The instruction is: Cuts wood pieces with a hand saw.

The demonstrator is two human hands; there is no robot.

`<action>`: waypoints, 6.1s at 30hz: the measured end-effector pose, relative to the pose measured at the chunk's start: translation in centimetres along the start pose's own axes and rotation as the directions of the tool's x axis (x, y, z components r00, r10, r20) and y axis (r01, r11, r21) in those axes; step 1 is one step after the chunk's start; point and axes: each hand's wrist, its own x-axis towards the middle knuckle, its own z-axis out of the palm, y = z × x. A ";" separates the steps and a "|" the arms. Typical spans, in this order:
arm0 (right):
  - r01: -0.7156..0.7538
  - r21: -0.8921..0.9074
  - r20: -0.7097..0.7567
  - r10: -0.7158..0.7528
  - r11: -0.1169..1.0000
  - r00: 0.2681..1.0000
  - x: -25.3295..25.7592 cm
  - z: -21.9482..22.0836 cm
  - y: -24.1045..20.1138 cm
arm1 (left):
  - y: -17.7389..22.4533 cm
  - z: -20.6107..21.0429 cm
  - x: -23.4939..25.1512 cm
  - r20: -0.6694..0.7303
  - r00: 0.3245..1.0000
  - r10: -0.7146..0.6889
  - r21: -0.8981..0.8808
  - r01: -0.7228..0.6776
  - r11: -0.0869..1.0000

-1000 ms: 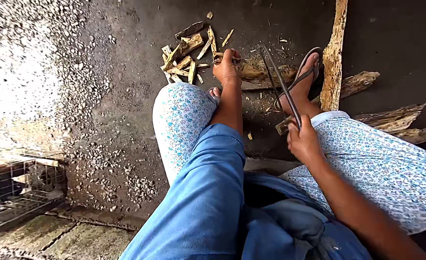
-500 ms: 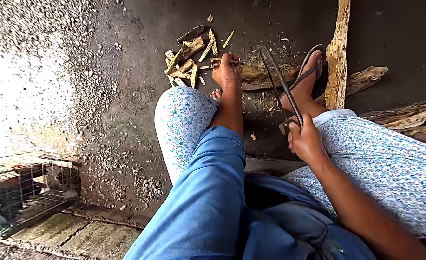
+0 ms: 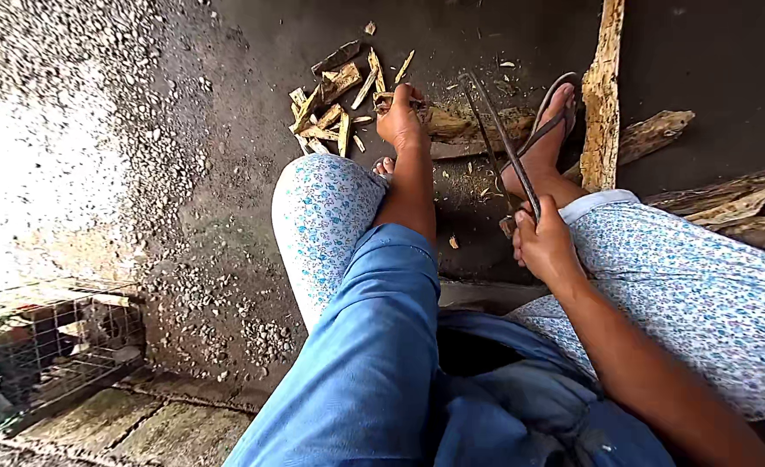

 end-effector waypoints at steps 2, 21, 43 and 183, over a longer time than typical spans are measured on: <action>-0.036 -0.006 -0.010 0.036 0.999 0.999 -0.9 -0.2 -0.1 | 0.0 0.2 0.1 0.027 0.999 0.017 -0.011 -0.016 1.000; 0.052 -0.034 -0.068 -0.054 0.998 0.996 5.3 1.5 -1.7 | 0.2 0.3 -0.4 -0.047 0.999 0.018 0.072 -0.014 0.997; 0.170 0.296 -0.130 -0.136 0.940 0.982 9.5 4.6 2.8 | 0.1 0.6 -0.5 -0.216 0.970 -0.112 0.145 0.146 0.979; -0.083 -0.349 -0.086 0.056 0.933 0.995 -4.3 -0.6 -0.1 | 0.0 -5.1 -1.1 0.519 0.751 -0.408 0.638 -0.658 -0.400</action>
